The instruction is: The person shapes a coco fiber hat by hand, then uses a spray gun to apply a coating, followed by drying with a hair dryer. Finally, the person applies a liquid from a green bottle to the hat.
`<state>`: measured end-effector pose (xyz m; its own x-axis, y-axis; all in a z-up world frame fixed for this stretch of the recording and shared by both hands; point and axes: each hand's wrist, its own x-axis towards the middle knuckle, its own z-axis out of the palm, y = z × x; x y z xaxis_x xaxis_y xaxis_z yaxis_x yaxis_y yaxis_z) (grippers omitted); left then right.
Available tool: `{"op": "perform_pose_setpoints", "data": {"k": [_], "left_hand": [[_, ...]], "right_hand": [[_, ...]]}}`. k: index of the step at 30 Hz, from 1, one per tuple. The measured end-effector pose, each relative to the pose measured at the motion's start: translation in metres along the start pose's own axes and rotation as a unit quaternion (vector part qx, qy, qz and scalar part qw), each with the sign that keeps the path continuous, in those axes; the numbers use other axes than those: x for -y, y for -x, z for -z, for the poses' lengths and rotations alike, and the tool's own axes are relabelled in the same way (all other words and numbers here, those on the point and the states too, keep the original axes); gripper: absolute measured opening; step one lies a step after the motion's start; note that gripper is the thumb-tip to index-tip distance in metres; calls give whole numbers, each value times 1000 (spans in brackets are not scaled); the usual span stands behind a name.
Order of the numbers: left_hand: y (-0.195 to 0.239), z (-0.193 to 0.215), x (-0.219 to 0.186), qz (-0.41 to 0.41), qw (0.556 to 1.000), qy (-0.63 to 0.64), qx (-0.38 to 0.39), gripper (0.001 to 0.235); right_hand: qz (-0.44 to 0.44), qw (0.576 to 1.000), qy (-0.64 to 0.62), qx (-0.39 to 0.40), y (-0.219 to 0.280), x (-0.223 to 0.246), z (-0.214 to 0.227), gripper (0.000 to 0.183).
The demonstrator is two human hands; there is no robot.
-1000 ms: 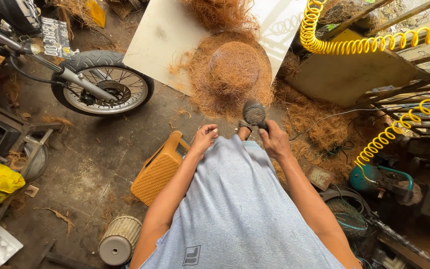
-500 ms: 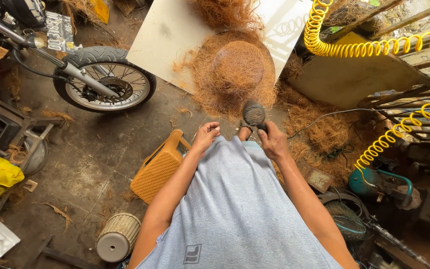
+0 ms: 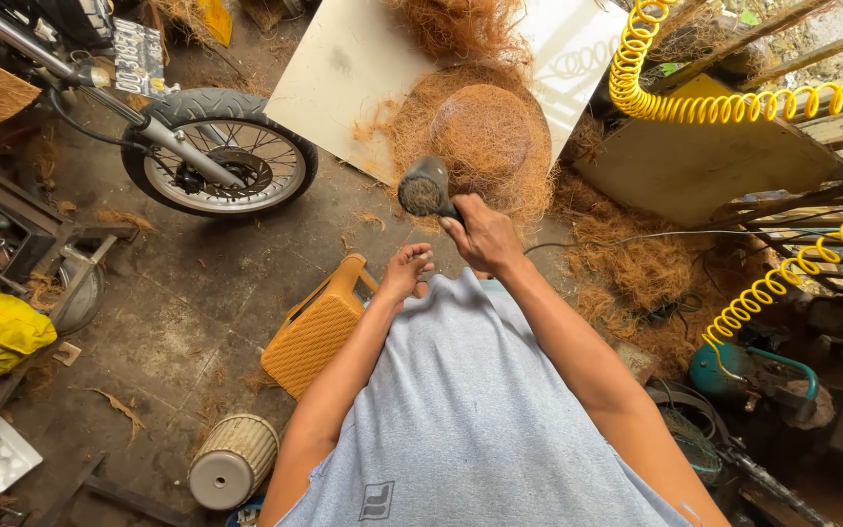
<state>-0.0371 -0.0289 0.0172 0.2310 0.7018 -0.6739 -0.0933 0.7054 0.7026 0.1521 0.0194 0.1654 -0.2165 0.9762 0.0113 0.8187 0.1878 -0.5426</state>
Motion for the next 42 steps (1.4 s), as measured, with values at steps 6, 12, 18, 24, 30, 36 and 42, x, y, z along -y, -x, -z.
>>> {"op": "perform_pose_setpoints", "data": {"k": [6,12,18,24,30,36,42], "left_hand": [[4,2,-7,10,999,-34,10,34],[8,-2,-11,4,999,-37,5,37],[0,-3,-6,-19,1000,-4,-1,35],[-10,4,9,-19,1000,0,-1,35],[-8,5,8,-24,1000,-5,-13,35],[-6,4,4,-27,999,-13,-16,36],[4,0,-3,-29,999,-17,-17,37]], "right_hand": [[-38,998,-52,4,-49,15,28,44],[-174,972,-159,9,-93,29,70,41],[-207,958,-197,-31,-118,-14,63,45],[-199,961,-192,-8,-115,7,69,50],[-199,960,-198,0,-111,7,60,49],[-188,962,-198,-6,-109,2,48,47],[-189,961,-200,-29,-108,11,59,48]]}}
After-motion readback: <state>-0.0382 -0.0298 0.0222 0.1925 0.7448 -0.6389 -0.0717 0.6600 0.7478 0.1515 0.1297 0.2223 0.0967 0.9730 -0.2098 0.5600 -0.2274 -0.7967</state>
